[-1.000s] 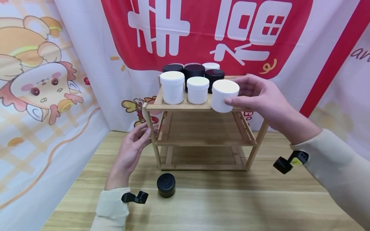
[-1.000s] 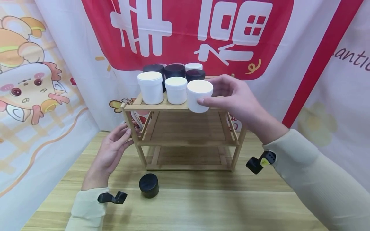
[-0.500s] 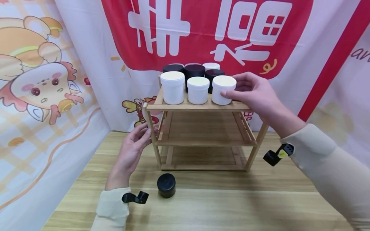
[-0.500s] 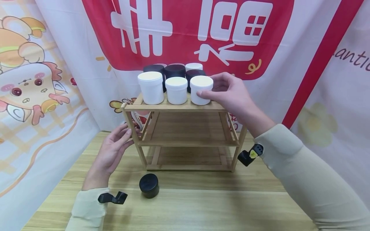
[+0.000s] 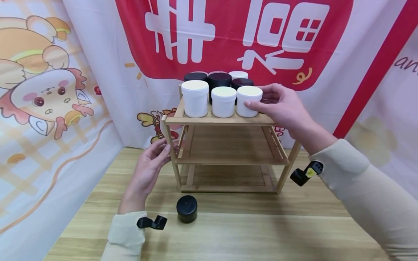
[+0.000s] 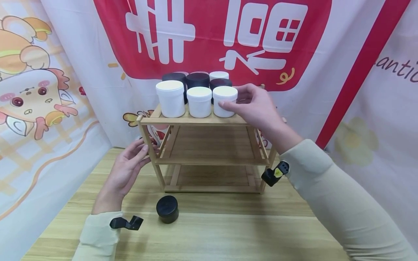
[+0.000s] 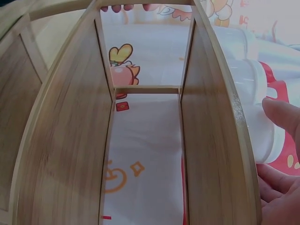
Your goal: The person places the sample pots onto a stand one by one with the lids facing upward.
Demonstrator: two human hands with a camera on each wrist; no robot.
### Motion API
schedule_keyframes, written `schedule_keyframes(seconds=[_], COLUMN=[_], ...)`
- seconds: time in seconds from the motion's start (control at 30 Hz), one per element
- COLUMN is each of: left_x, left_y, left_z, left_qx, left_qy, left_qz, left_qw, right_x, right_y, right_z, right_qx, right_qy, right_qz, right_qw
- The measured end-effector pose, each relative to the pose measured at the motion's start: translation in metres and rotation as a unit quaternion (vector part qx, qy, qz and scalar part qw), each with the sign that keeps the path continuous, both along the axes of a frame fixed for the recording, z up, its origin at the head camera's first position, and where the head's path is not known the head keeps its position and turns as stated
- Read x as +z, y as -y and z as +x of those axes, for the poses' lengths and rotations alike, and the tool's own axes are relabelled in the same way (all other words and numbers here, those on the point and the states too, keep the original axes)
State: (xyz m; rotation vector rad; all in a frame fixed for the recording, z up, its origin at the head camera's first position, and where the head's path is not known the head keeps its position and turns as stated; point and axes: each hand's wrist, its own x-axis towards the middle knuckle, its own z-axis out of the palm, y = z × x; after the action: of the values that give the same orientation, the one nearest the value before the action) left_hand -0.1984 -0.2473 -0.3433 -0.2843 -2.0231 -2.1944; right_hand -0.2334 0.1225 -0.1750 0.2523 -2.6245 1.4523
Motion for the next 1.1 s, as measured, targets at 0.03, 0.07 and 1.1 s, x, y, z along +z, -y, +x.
schedule_keyframes(seconds=[0.03,0.07,1.1], left_x=[0.000,0.000,-0.002], left_y=[0.000,0.000,-0.002], left_z=[0.000,0.000,0.000], left_qx=[0.000,0.001,-0.007], left_qy=[0.001,0.002,-0.012], left_qz=[-0.002,-0.003,-0.002], left_qw=[1.0000,1.0000,0.9999], right_x=[-0.001,-0.001,-0.024], right_y=[0.001,0.001,-0.013], right_z=[0.000,0.000,0.006], right_qx=[-0.002,-0.003,-0.027], right_qy=[-0.002,-0.005,-0.122], right_qz=[0.001,0.001,-0.238], right_qw=[1.000,1.000,0.963])
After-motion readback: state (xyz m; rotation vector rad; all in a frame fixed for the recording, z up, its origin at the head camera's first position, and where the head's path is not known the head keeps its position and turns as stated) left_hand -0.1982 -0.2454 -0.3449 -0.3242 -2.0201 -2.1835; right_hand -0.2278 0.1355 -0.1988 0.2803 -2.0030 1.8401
